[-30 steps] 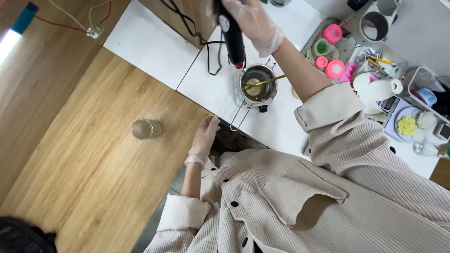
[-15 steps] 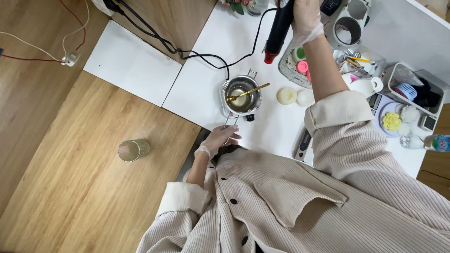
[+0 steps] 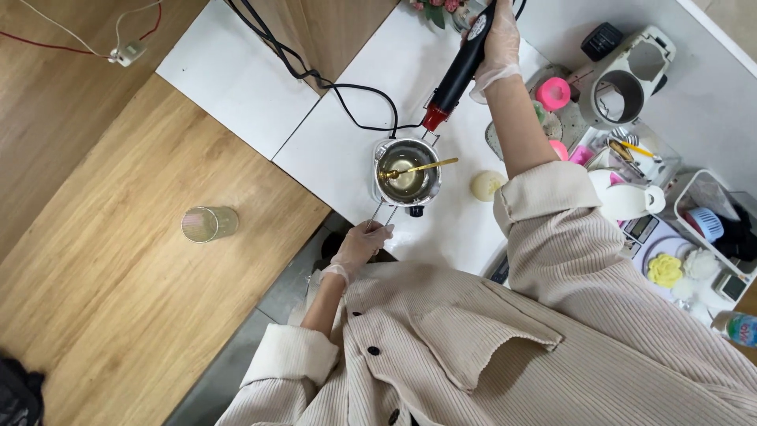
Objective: The person is melting wax and preparing a candle wick for candle making.
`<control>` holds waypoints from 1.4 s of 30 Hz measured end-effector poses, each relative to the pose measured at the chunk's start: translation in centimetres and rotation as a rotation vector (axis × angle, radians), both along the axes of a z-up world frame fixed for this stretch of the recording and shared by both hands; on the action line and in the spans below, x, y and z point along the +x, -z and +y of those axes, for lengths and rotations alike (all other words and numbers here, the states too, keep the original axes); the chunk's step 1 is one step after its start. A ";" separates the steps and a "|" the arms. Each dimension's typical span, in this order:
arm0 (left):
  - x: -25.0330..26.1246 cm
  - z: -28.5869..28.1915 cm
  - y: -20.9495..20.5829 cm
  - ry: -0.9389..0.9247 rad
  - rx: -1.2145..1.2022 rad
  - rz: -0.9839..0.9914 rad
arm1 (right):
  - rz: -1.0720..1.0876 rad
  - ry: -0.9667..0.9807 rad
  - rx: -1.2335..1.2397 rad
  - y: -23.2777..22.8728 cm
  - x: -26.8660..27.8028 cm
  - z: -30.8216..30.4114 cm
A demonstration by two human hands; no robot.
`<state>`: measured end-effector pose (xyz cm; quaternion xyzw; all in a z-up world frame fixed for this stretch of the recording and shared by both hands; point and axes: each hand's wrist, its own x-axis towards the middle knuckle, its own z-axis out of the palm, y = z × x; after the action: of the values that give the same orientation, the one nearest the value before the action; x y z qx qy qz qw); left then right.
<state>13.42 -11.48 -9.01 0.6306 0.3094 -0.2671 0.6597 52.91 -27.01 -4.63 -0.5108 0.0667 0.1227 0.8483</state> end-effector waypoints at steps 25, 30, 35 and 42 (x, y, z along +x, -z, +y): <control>-0.7 -1.7 -0.4 -0.075 0.059 0.005 | -0.152 -0.157 -0.011 0.3 -3.4 2.8; -0.6 -1.7 -0.9 -0.062 0.068 0.011 | -0.172 -0.176 -0.059 -0.6 -3.9 3.3; -0.8 -1.8 -0.7 -0.060 0.073 0.010 | -0.139 -0.154 -0.072 -0.8 -3.9 3.5; -0.7 -2.1 0.4 -0.088 0.059 0.021 | -0.164 -0.191 -0.073 -1.5 -4.3 3.8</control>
<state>12.69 -13.54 -9.39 0.6325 0.3516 -0.2352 0.6488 48.65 -23.18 -3.16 -0.5537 -0.0473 0.1582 0.8162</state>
